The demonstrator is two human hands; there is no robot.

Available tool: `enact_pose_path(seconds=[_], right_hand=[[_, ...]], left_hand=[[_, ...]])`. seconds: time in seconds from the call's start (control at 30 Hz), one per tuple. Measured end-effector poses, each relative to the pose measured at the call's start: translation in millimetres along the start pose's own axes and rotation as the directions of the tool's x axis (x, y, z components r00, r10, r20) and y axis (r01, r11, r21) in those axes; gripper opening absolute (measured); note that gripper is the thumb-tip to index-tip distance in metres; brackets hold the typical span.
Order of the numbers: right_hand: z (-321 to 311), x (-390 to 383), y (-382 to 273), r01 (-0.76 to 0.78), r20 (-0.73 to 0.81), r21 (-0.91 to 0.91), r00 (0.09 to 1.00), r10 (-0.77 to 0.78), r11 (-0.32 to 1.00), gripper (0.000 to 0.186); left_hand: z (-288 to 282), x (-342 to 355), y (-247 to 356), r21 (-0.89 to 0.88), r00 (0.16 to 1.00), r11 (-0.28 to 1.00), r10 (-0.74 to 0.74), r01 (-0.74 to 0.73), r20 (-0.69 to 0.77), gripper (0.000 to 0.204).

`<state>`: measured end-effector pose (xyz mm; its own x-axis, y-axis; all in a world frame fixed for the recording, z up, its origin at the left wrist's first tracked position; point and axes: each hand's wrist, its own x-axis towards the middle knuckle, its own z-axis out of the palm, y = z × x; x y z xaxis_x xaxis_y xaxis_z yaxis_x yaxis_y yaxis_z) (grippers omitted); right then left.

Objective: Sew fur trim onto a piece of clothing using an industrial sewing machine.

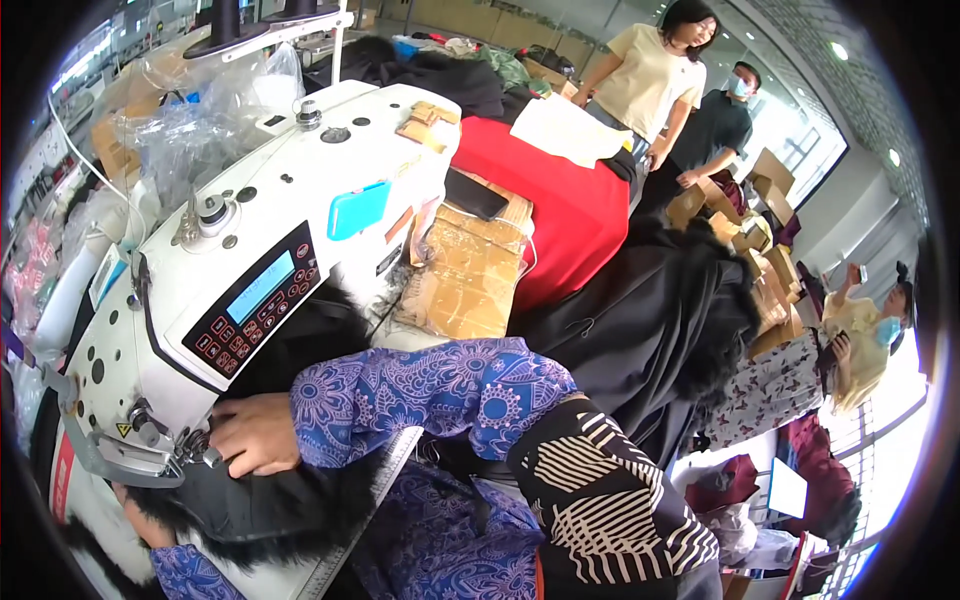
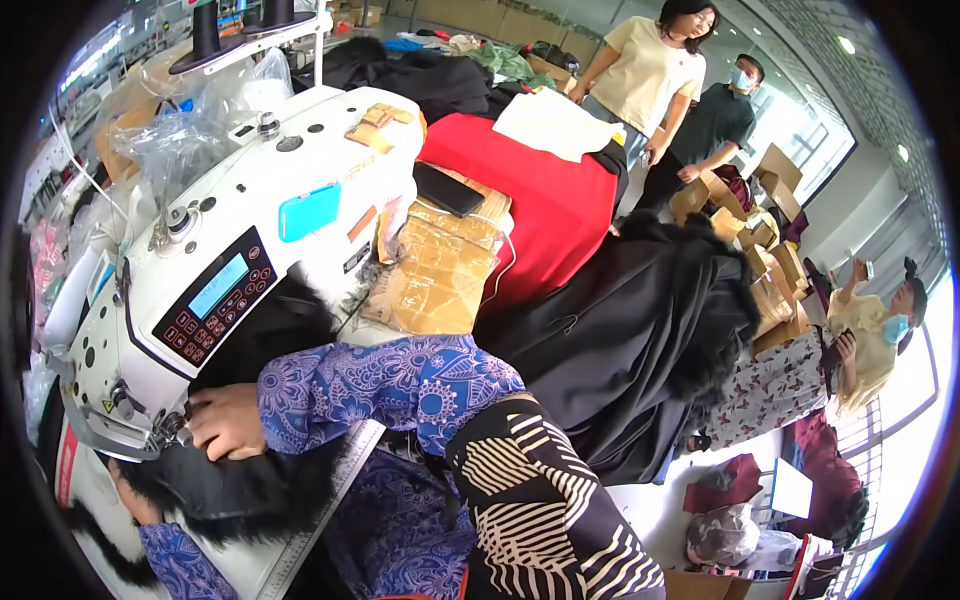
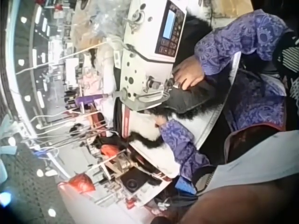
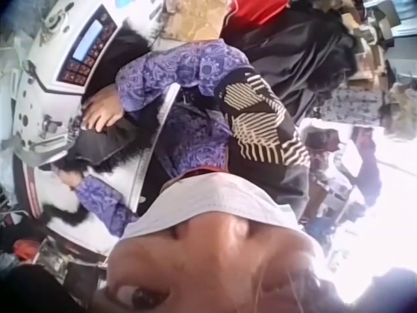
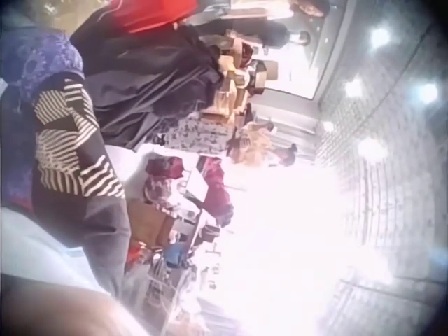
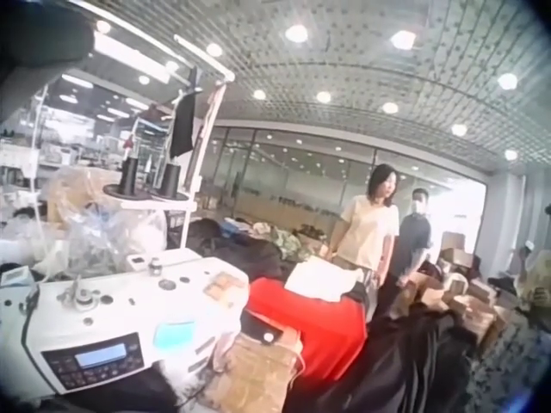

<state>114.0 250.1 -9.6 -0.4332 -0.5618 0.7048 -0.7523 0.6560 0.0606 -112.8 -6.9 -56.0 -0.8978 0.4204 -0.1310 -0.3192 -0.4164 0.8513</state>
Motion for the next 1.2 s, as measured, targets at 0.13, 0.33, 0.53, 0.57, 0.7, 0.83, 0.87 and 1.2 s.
enact_pose_path(seconds=[0.13,0.33,0.53,0.57,0.7,0.83,0.87,1.2], right_hand=[[-4,-9,-9,-0.355,0.043,0.064,0.935,0.352,0.933,0.037],[-35,4,-81,-0.568,0.279,-0.003,0.79,0.546,0.823,0.054],[-67,27,-64,-0.635,0.553,0.031,0.655,0.516,0.772,0.05],[-66,34,-53,-0.617,0.49,0.023,0.692,0.529,0.786,0.039],[-35,32,-31,-0.447,0.382,0.055,0.836,0.395,0.893,0.031],[-9,15,-25,-0.535,0.249,-0.064,0.809,0.533,0.842,0.029],[-18,17,-19,-0.654,0.349,-0.155,0.665,0.66,0.741,0.033],[-50,25,-58,-0.467,0.41,-0.309,0.721,0.559,0.829,0.041]], left_hand=[[2,-2,12,0.149,0.994,0.987,0.038,-0.054,0.106,0.041],[-91,50,-11,0.726,0.986,0.669,0.141,-0.157,0.083,0.044],[5,-43,46,0.781,0.751,-0.157,0.215,-0.604,0.624,0.055],[6,-50,56,0.785,0.756,-0.158,0.211,-0.599,0.619,0.055],[63,-104,85,0.666,0.686,0.164,0.153,-0.728,0.712,0.039],[82,-91,28,0.72,0.728,-0.182,0.032,-0.67,0.685,0.019],[67,-71,6,0.751,0.719,-0.134,0.222,-0.647,0.659,0.023],[47,-63,3,0.81,0.752,0.011,0.377,-0.587,0.54,0.052]])
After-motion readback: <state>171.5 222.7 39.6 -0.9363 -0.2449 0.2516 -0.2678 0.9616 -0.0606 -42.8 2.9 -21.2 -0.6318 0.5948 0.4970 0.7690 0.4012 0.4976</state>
